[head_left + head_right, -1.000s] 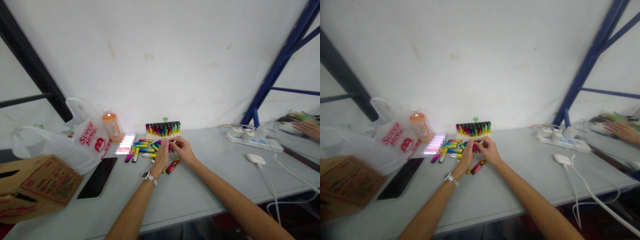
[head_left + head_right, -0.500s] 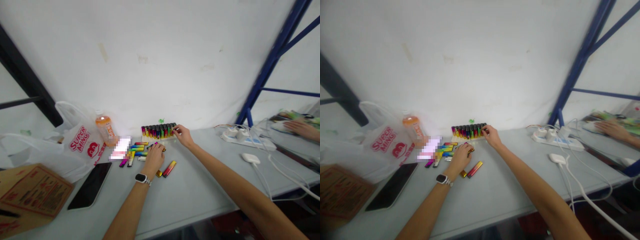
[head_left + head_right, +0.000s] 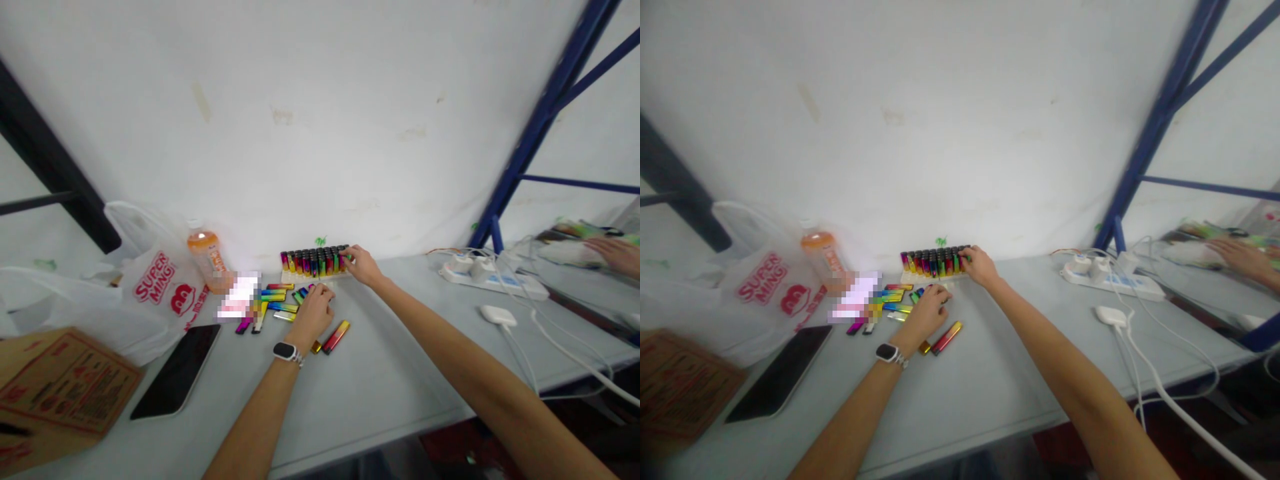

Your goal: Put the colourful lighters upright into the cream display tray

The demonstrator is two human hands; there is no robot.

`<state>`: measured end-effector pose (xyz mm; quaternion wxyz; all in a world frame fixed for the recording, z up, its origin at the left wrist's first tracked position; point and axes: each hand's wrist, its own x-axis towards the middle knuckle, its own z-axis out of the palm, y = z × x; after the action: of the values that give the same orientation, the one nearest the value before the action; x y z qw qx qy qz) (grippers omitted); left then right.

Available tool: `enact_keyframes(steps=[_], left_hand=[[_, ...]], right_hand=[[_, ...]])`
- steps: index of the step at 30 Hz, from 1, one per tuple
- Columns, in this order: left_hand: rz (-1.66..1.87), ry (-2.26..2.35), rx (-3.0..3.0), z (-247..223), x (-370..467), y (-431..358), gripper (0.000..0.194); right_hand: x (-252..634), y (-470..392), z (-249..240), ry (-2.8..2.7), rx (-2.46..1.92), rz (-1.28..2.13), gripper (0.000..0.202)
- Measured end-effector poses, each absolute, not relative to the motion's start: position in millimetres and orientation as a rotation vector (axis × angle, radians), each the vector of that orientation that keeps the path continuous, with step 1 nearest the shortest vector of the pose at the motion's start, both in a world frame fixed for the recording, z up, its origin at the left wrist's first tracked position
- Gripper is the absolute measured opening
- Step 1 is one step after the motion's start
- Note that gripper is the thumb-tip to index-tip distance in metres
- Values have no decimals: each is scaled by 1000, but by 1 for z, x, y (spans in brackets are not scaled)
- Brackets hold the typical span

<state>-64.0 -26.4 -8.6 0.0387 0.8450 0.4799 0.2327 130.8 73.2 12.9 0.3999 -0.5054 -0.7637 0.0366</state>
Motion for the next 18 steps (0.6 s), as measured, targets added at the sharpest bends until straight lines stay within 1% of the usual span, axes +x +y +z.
enact_keyframes(steps=[4, 6, 9, 12, 14, 16, 18], left_hand=[[741, 1457, 2541, -13, -65, -26, 45], [735, 1435, 2535, -12, -65, -27, 47], [717, 1398, 2558, -9, -62, -28, 43], [695, 1332, 2615, -4, -59, -29, 38], [756, 1266, 2618, 0, -58, -30, 32], [916, 1191, 2524, 3, -57, -33, 25], [1117, 1110, 2329, 6, -55, -38, 20]], right_hand=[[127, 61, 12, -1906, -1404, -47, 32], [124, 51, 7, -1915, -1397, -74, 40], [119, 31, -6, -1859, -1334, -50, 51], [114, 10, -16, -1736, -1244, 43, 43], [110, -2, -16, -1676, -1188, 115, 35], [108, -10, -13, -1605, -1162, 204, 27], [106, -17, -10, -1513, -1151, 321, 27]])
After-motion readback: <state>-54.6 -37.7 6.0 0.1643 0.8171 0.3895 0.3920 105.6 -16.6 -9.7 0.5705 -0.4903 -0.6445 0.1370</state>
